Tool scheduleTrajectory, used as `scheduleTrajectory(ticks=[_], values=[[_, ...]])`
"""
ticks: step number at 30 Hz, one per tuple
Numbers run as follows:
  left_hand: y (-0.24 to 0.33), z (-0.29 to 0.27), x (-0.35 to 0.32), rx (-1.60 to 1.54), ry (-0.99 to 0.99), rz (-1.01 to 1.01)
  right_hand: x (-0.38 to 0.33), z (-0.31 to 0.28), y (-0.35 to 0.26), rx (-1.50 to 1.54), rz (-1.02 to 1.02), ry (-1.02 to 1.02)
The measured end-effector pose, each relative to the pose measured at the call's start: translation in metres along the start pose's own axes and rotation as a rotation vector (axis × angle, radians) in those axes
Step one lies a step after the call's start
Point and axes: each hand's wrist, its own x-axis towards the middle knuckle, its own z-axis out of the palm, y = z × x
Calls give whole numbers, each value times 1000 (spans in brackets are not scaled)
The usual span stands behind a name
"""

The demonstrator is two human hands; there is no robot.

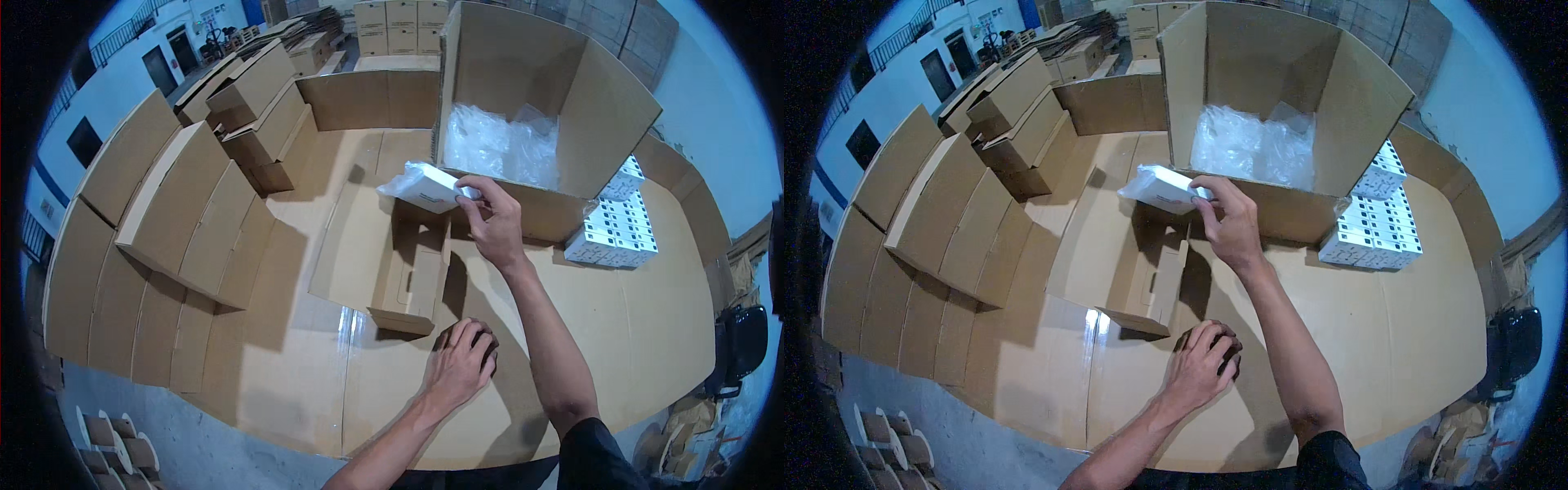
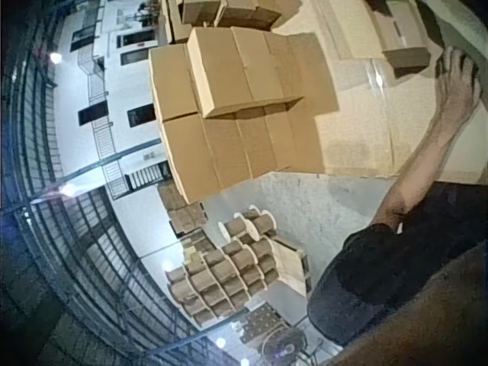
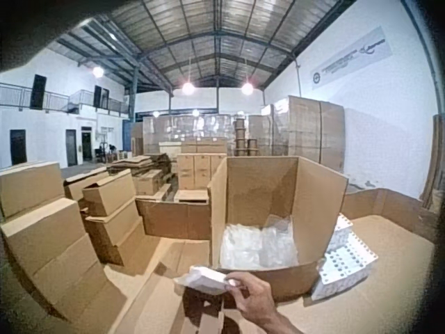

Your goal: The person packs small white boxes into larger cardboard boxes by hand, wrapping them in protective plastic wrap before placing them inside.

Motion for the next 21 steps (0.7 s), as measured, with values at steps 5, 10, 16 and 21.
scheduleTrajectory(ticks=[5, 10, 16, 21], values=[[-2, -1, 1, -12, -19, 2, 7, 2, 1, -119, -47, -53], [0, -2, 2, -8, -31, -7, 15, 2, -3, -218, -134, -120], [1, -3, 3, -20, -35, -16, 13, 11, -2, -331, -158, -185], [-3, 0, 0, -17, -23, -10, 7, 17, -2, -415, -198, -156]])
